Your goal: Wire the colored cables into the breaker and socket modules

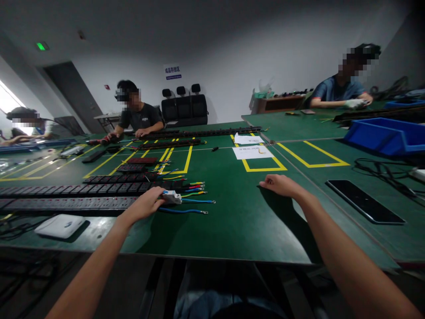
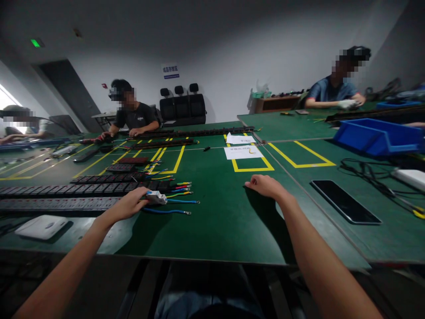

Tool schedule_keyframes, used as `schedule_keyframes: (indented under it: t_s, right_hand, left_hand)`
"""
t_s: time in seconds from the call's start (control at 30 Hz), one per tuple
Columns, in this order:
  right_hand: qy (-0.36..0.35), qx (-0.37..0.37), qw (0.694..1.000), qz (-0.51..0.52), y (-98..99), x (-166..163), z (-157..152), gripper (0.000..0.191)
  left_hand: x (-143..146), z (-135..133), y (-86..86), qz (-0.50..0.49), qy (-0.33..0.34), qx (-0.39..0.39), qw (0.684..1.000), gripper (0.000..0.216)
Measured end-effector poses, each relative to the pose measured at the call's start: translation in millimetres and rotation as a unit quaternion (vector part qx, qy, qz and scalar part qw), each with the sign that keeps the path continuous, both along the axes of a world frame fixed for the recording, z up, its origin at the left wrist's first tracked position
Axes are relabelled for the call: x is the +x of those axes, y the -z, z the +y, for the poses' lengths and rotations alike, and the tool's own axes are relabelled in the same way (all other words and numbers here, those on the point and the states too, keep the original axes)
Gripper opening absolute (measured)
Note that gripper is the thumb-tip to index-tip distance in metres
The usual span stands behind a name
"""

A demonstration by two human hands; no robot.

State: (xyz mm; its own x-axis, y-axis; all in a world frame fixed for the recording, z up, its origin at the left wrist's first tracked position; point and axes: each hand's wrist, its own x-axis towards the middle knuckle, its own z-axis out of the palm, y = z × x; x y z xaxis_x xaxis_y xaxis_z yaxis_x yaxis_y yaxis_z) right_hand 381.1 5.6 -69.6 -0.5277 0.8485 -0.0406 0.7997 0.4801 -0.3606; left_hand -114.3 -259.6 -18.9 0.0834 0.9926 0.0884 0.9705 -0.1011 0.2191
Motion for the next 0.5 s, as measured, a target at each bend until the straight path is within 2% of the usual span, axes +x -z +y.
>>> schedule_keyframes:
  t_s: [0.27,0.5]
  right_hand:
    - [0.006,0.004,1.000,-0.007,-1.2,-1,-2,0.042]
    - [0.020,0.006,0.999,-0.031,-2.4,-4,-2,0.044]
  left_hand:
    - [-17,-5,-5.4,0.011,-0.007,-0.009,1.000,0.023]
    - [-13,-7,-19.6,0.008,-0.035,-0.031,0.999,0.030]
